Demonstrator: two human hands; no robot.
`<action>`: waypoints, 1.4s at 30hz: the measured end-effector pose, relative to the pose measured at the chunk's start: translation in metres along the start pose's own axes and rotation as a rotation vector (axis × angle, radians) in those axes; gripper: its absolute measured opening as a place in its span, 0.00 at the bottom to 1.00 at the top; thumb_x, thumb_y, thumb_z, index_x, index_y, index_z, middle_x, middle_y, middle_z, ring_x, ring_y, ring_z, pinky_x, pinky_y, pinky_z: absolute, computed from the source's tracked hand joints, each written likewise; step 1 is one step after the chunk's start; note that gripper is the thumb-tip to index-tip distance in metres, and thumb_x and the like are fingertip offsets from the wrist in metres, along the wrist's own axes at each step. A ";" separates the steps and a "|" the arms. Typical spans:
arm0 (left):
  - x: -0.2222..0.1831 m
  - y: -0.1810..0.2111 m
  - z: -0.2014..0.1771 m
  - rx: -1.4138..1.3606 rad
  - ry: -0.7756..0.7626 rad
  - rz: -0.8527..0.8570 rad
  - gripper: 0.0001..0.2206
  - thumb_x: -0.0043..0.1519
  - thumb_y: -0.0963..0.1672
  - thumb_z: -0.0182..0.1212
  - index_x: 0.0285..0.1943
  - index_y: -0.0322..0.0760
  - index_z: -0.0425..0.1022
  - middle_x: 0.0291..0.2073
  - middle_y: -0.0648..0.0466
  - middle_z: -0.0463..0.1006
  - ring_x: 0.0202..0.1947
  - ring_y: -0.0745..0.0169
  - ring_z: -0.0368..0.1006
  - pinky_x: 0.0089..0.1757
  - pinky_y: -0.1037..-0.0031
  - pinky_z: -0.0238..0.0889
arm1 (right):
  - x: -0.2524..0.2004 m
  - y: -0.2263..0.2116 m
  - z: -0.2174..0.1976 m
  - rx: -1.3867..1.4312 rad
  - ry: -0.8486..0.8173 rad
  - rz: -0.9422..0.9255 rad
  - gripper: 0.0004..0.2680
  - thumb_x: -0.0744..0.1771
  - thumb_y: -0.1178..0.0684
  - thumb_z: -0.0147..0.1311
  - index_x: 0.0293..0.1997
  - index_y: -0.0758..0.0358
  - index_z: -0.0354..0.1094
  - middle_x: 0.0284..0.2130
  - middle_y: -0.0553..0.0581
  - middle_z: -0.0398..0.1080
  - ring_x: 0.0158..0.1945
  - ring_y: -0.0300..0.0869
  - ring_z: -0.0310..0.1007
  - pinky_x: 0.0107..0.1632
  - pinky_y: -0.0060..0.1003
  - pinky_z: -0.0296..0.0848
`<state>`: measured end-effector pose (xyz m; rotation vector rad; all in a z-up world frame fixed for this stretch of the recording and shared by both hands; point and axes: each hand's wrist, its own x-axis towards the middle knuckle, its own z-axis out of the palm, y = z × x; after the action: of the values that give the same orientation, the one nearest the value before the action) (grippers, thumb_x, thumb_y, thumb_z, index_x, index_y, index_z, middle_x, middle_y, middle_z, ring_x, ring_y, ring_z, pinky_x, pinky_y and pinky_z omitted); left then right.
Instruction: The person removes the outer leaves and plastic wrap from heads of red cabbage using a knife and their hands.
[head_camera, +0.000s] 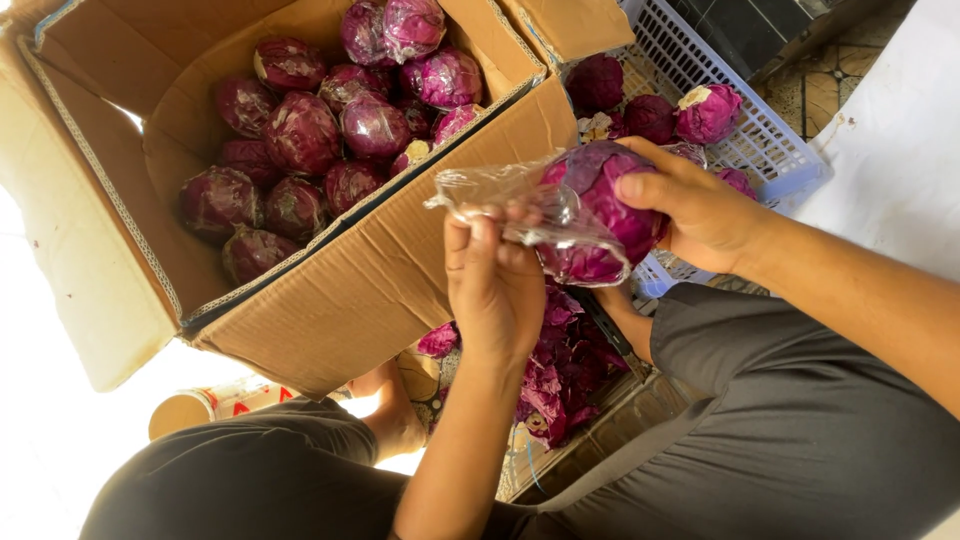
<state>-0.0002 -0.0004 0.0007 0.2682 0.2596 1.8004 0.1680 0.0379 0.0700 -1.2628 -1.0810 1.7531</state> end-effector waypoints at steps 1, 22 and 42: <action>0.003 0.005 0.001 0.001 -0.001 -0.003 0.03 0.68 0.43 0.59 0.46 0.39 0.73 0.40 0.50 0.80 0.47 0.58 0.76 0.54 0.70 0.68 | 0.004 -0.004 -0.002 0.002 0.003 0.000 0.21 0.62 0.47 0.58 0.60 0.59 0.62 0.44 0.61 0.67 0.51 0.51 0.72 0.54 0.55 0.79; 0.040 0.079 0.004 0.270 -0.090 -0.108 0.02 0.72 0.42 0.56 0.46 0.42 0.71 0.32 0.59 0.74 0.14 0.79 0.57 0.15 0.88 0.50 | 0.021 -0.025 -0.061 0.303 0.003 -0.039 0.32 0.58 0.28 0.58 0.65 0.52 0.63 0.59 0.62 0.66 0.58 0.62 0.73 0.38 0.62 0.81; 0.038 -0.192 -0.041 1.453 -0.518 -0.307 0.10 0.60 0.48 0.63 0.45 0.42 0.78 0.41 0.48 0.84 0.49 0.40 0.80 0.49 0.53 0.73 | 0.008 -0.062 -0.072 0.272 0.285 -0.179 0.31 0.47 0.30 0.59 0.52 0.46 0.71 0.58 0.54 0.76 0.63 0.59 0.81 0.42 0.68 0.82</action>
<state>0.1543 0.0811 -0.0969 1.5683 1.1267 0.8898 0.2400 0.0852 0.1113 -1.1649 -0.7401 1.4746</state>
